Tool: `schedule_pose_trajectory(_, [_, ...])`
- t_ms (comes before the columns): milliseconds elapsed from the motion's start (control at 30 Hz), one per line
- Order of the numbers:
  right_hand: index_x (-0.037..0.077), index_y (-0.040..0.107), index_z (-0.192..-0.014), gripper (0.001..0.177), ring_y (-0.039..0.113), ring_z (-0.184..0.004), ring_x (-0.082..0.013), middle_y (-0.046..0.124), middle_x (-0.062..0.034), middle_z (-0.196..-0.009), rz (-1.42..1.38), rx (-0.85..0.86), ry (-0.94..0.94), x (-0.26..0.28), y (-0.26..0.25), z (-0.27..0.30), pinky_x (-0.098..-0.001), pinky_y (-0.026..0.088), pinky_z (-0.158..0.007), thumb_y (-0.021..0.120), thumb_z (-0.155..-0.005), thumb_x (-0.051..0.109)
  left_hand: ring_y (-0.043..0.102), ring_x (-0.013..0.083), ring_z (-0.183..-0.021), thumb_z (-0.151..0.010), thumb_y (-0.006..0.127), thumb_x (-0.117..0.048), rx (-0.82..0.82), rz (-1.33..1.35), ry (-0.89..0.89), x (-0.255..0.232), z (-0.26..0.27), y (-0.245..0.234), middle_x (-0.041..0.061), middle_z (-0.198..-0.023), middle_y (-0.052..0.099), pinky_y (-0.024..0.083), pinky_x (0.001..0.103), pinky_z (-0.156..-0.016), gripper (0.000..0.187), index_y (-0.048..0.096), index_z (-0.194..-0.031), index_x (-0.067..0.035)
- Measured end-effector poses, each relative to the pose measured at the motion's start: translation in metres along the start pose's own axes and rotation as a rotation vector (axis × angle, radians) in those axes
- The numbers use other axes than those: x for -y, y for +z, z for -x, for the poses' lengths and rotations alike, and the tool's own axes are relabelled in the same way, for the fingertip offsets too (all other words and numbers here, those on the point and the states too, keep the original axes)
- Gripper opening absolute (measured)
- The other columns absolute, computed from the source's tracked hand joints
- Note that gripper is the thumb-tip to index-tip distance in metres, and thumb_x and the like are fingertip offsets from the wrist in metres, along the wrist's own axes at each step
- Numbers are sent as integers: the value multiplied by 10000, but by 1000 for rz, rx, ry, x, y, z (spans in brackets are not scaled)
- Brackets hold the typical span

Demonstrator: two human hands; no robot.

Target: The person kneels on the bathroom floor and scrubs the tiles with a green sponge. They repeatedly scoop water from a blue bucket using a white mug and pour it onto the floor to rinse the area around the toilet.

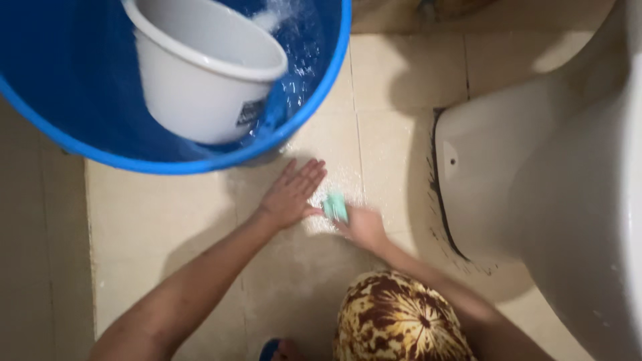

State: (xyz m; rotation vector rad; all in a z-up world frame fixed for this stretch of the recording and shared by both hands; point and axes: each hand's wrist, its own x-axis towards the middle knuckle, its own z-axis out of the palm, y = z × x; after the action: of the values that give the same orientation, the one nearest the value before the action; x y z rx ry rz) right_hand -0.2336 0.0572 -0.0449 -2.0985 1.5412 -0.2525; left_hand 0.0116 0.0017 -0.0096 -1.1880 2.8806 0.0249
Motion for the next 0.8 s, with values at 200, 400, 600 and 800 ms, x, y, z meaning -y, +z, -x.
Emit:
schedule_pose_trajectory(200, [31, 654, -1064, 348, 698, -625, -184, 683, -52, -739, -288, -287, 561, -98, -46, -7, -365, 598, -563, 660, -918, 347, 152, 243, -1557, -880, 371, -749, 31, -12, 19, -2, 9, 4, 97, -1685, 228, 83, 529, -1247, 988, 277, -1587, -65])
schedule_pose_trajectory(400, [45, 705, -930, 506, 727, -816, -392, 731, -214, -868, 150, -199, 508, -74, -24, -163, -495, 572, -704, 650, -942, 548, 149, 250, -1561, -899, 331, -773, 29, -143, 47, -5, -5, 1, 99, -1695, 219, 78, 529, -1253, 1008, 265, -1609, -61])
schedule_pose_trajectory(600, [113, 714, -1074, 466, 715, -787, -378, 734, -180, -855, 9, 86, 31, 7, 10, -44, -471, 566, -719, 723, -809, 496, 132, 244, -1569, -926, 333, -759, 31, -88, 0, 5, -1, -10, 108, -1698, 205, 74, 536, -1250, 992, 258, -1607, -41])
schedule_pose_trajectory(800, [-30, 668, -988, 410, 723, -721, -338, 721, -203, -814, -44, -469, 612, -113, -84, -118, -462, 564, -654, 658, -974, 379, 116, 251, -1568, -911, 342, -758, 148, -68, -53, 7, 25, -6, 105, -1699, 183, 75, 529, -1245, 995, 240, -1598, -45])
